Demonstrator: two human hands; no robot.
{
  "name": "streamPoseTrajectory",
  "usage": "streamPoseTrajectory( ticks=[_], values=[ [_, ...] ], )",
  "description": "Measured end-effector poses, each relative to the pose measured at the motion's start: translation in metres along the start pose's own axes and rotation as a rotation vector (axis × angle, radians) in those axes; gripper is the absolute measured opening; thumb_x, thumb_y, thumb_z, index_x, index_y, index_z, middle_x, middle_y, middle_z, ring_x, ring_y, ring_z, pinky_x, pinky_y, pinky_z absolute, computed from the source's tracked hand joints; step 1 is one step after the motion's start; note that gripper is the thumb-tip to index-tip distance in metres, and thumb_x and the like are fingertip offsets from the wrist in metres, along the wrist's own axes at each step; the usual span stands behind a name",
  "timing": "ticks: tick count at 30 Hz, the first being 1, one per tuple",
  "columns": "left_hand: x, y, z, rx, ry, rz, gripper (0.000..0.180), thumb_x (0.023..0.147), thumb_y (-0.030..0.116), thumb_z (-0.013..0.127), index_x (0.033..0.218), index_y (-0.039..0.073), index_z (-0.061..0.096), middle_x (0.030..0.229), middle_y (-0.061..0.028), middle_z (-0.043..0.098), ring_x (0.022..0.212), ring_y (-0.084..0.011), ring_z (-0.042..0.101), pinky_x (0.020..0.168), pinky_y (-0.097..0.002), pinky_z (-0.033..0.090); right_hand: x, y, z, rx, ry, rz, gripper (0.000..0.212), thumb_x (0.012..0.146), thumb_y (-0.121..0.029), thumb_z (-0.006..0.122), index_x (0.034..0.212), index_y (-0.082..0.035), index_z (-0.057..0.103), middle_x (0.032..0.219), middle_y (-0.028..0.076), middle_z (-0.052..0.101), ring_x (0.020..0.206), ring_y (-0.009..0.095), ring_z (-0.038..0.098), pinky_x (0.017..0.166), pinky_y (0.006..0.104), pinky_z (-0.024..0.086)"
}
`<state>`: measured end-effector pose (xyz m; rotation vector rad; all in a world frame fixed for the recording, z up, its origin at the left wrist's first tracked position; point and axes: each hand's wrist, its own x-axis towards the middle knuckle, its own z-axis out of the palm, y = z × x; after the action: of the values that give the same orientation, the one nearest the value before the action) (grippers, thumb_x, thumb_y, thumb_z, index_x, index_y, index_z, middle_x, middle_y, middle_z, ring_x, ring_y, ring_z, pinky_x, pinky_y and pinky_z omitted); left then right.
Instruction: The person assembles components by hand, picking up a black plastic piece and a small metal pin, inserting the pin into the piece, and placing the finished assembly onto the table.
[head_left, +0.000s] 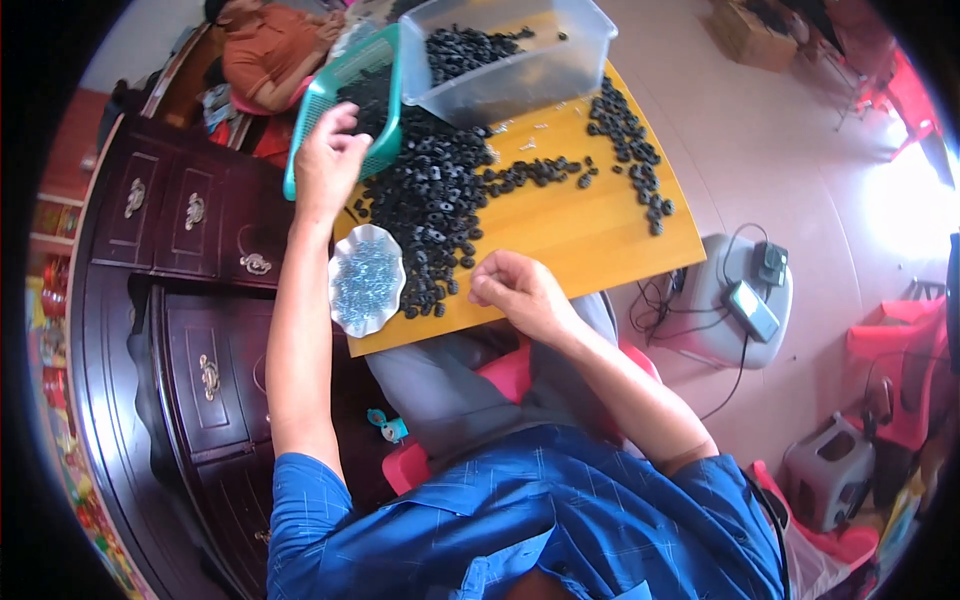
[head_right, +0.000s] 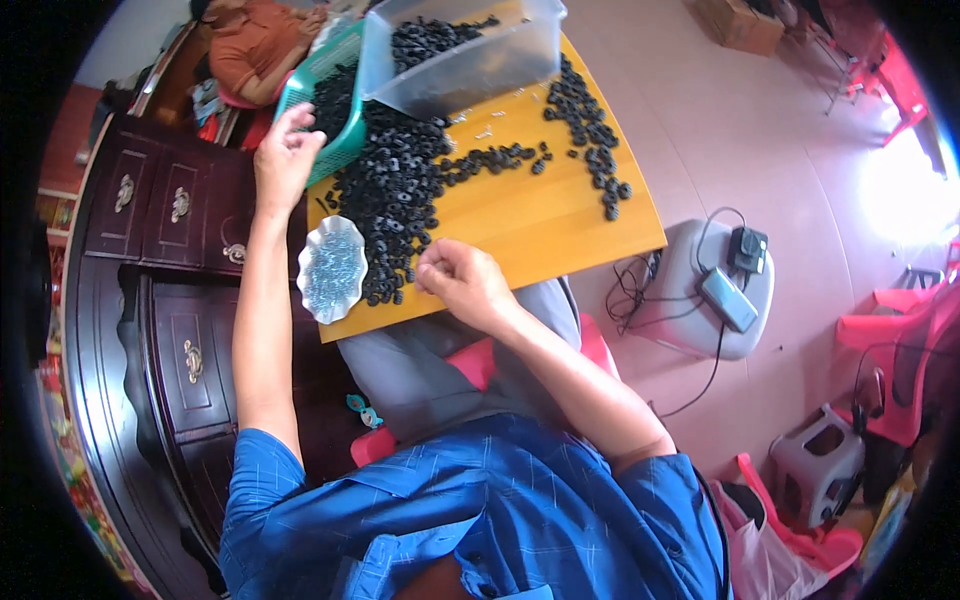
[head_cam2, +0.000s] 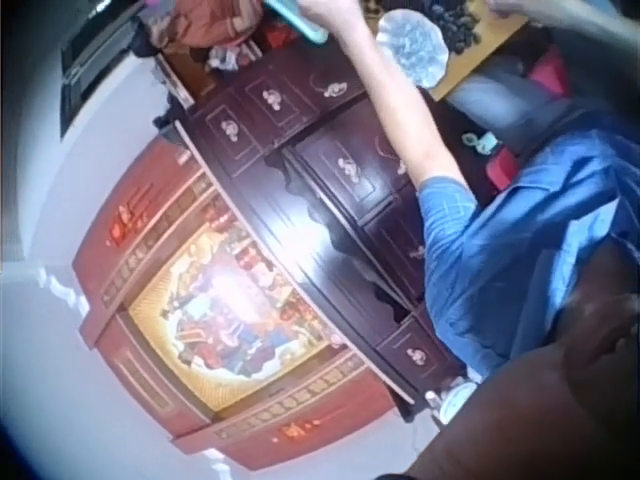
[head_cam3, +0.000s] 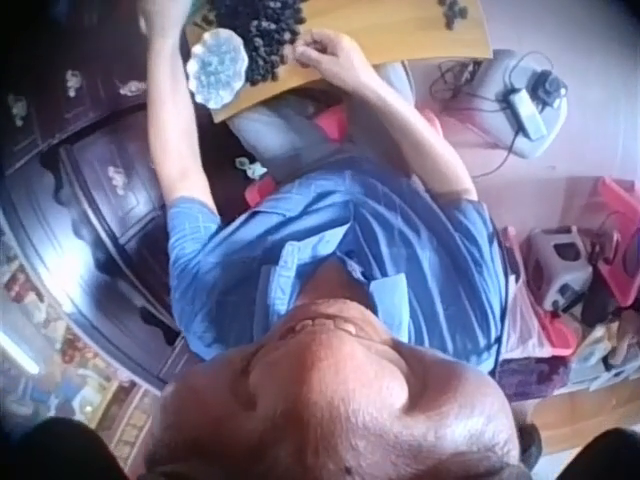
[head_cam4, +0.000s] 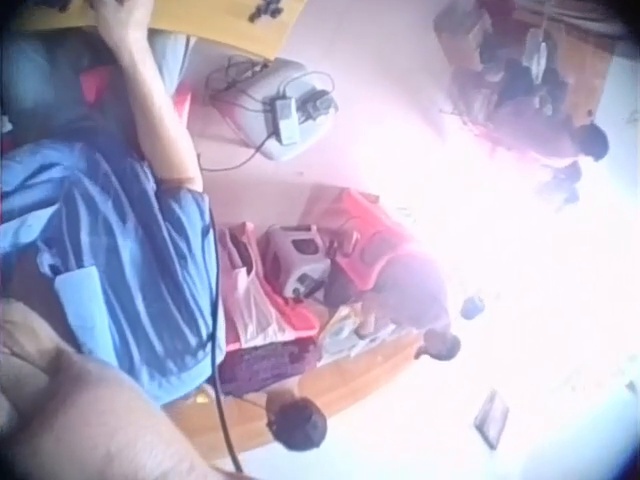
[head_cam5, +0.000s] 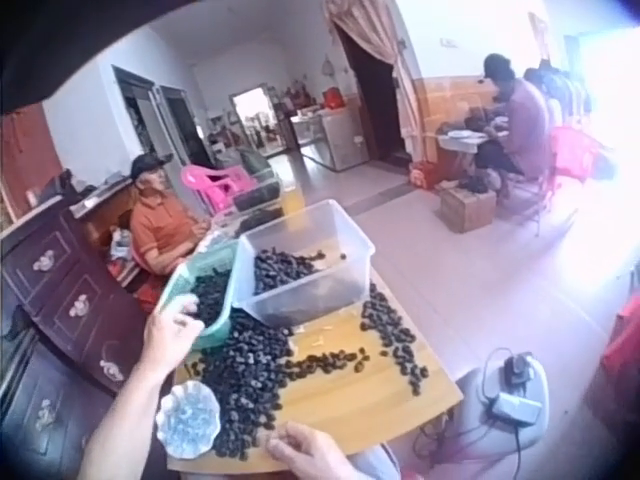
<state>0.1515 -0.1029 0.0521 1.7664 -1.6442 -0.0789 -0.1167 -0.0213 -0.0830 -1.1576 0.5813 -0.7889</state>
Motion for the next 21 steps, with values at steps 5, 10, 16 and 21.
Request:
streamPoseTrajectory(
  ticks=[5,10,16,21],
  values=[
    [-0.062,0.07,0.091,-0.081,-0.319,0.184,0.027,0.078,0.004,0.073,0.105,0.006,0.07,0.087,-0.0043,0.065,0.063,-0.0067,0.057,0.058,-0.0242,0.048,-0.006,-0.01,0.001,-0.105,-0.261,0.108,0.011,0.094,-0.012,0.06,0.095,-0.001,0.061,0.078,0.004,0.066,0.073,0.009,0.061,0.068,0.0243,0.05],
    [-0.075,0.095,0.152,0.037,-0.381,0.346,0.032,0.081,0.022,0.072,0.11,0.009,0.068,0.098,-0.0121,0.067,0.087,-0.0326,0.067,0.076,-0.0401,0.055,-0.01,-0.025,-0.005,-0.148,-0.408,0.18,0.012,0.085,-0.017,0.063,0.083,-0.005,0.066,0.069,0.003,0.069,0.065,0.012,0.065,0.064,0.0288,0.052],
    [-0.068,0.105,0.192,0.154,-0.329,0.465,0.032,0.084,0.03,0.069,0.108,0.01,0.068,0.092,-0.0116,0.066,0.077,-0.0314,0.069,0.067,-0.041,0.056,-0.008,-0.012,-0.006,-0.401,-0.343,0.105,0.017,0.083,-0.022,0.061,0.078,-0.006,0.068,0.066,0.007,0.069,0.067,0.022,0.069,0.067,0.0366,0.054],
    [-0.067,0.099,0.205,0.219,-0.261,0.566,0.021,0.086,0.026,0.067,0.098,0.008,0.065,0.086,-0.009,0.064,0.072,-0.029,0.069,0.06,-0.0384,0.056,-0.008,-0.012,-0.007,-0.493,-0.348,0.13,0.019,0.081,-0.025,0.063,0.076,-0.007,0.068,0.066,0.009,0.068,0.069,0.028,0.069,0.069,0.0407,0.054]
  ],
)
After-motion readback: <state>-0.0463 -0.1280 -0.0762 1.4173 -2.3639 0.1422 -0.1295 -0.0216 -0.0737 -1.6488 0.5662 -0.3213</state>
